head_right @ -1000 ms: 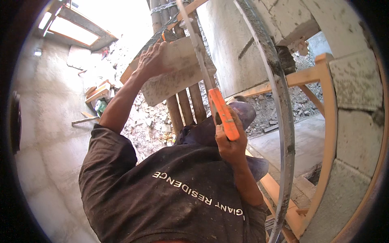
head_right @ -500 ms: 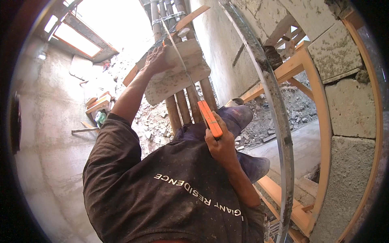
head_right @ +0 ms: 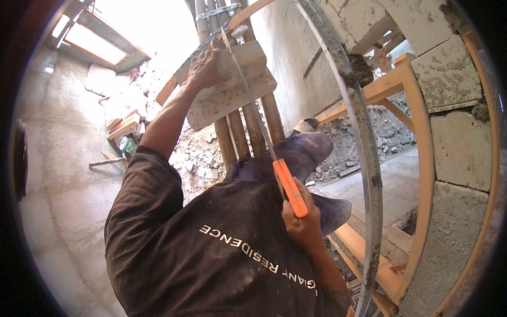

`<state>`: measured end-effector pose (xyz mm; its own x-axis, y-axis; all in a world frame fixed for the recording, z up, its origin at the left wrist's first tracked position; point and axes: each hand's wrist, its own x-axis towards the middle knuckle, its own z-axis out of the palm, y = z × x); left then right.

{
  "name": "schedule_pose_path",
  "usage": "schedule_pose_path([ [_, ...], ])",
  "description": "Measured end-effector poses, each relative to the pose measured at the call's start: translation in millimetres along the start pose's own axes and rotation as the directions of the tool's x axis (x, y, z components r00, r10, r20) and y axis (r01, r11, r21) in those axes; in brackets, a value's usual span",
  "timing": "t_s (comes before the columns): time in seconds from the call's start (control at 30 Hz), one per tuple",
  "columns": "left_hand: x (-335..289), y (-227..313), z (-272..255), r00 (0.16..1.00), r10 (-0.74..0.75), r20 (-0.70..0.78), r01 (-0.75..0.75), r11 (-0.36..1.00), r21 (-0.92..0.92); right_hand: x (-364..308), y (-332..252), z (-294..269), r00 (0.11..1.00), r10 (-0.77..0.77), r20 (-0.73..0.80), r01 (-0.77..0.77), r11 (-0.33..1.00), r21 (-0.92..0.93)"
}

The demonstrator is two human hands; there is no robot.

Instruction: The person applies mortar to a curved ceiling using a trowel, places rectangular tiles into a wooden frame, and adjusts their positions. The person measures gaps with a tape measure and uses a hammer to tap tiles into place. The work occurs on scaffolding in a construction area.

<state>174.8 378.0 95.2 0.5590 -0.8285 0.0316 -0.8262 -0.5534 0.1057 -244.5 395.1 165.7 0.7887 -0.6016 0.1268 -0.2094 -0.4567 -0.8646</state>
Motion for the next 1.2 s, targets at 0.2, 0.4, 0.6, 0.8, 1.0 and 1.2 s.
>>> schedule_pose_path([
  [0.2,7,4,-3,0.999,0.006,0.04,-0.006,1.0,0.011,105,5,32,0.979,0.173,0.106,-0.181,0.981,0.071],
  [0.4,-7,5,-4,1.0,0.013,0.017,-0.014,1.0,0.023,11,-4,9,1.0,0.008,0.008,-0.009,0.996,0.094],
  [0.6,8,-1,6,1.0,0.007,-0.012,-0.007,1.0,0.017,130,9,48,0.992,0.104,0.065,-0.112,0.985,0.135],
  [0.8,3,-3,-2,1.0,-0.007,0.026,0.006,0.999,0.044,26,-9,3,0.993,-0.019,0.121,0.016,1.0,0.022],
  [1.0,10,1,5,0.999,0.028,-0.02,-0.027,0.999,0.03,141,39,47,0.974,0.188,0.123,-0.199,0.977,0.083],
  [1.2,1,-8,4,1.0,-0.012,-0.011,0.012,1.0,0.022,28,-6,8,0.989,0.043,0.145,-0.052,0.997,0.059],
])
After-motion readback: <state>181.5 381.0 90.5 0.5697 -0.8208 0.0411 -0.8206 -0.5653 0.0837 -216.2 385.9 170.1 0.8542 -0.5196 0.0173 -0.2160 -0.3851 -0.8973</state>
